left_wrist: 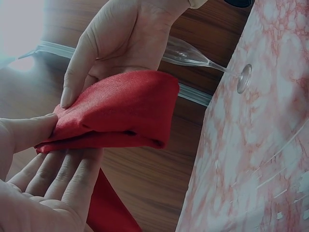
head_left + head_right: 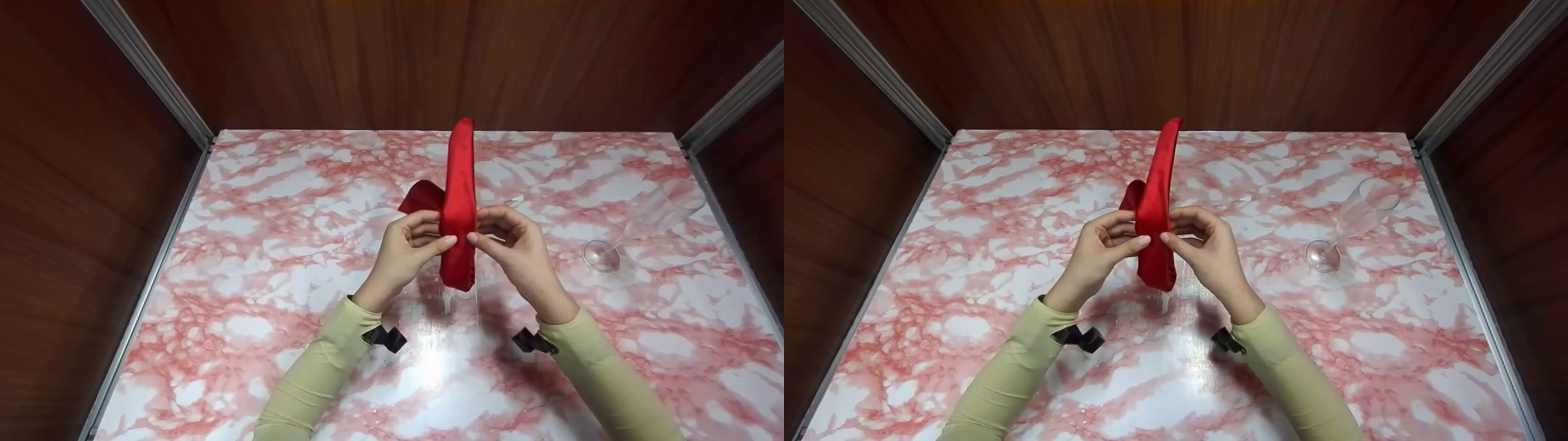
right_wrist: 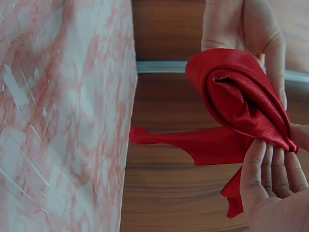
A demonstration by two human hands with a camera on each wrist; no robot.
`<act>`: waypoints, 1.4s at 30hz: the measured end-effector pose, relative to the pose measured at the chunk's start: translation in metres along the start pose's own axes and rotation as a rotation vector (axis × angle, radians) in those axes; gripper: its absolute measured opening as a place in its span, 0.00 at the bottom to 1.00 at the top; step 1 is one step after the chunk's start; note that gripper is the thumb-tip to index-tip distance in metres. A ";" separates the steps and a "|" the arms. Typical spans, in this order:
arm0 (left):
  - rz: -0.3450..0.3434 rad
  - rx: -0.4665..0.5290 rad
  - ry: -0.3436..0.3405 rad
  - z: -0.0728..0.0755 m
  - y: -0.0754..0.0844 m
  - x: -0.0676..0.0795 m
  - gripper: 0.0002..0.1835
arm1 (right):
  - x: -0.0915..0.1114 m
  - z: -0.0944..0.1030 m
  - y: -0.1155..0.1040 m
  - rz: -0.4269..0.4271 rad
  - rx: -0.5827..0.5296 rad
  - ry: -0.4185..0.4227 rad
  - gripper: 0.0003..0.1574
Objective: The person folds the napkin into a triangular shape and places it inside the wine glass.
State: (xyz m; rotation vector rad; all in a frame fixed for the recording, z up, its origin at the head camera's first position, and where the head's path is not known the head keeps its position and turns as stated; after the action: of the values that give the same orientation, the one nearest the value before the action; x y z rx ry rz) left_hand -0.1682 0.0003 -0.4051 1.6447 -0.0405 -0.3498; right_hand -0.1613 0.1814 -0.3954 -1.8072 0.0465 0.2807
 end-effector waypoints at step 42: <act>0.009 -0.007 0.077 0.002 -0.011 -0.009 0.19 | 0.028 0.082 -0.006 0.040 0.045 0.043 0.29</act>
State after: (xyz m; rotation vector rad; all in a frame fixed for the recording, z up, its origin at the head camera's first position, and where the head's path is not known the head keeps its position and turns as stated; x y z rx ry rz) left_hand -0.1788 0.0014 -0.4141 1.6497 0.0113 -0.2787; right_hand -0.1470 0.2648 -0.4147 -1.7695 0.1183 0.2668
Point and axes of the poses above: each hand's wrist, its own x-axis away from the middle knuckle, its own z-axis out of the back of the hand, y = z × x, the point moved 3 cm from there along -x, towards the middle knuckle, and after that the axes turned 6 degrees about -x, right-handed, at the moved point
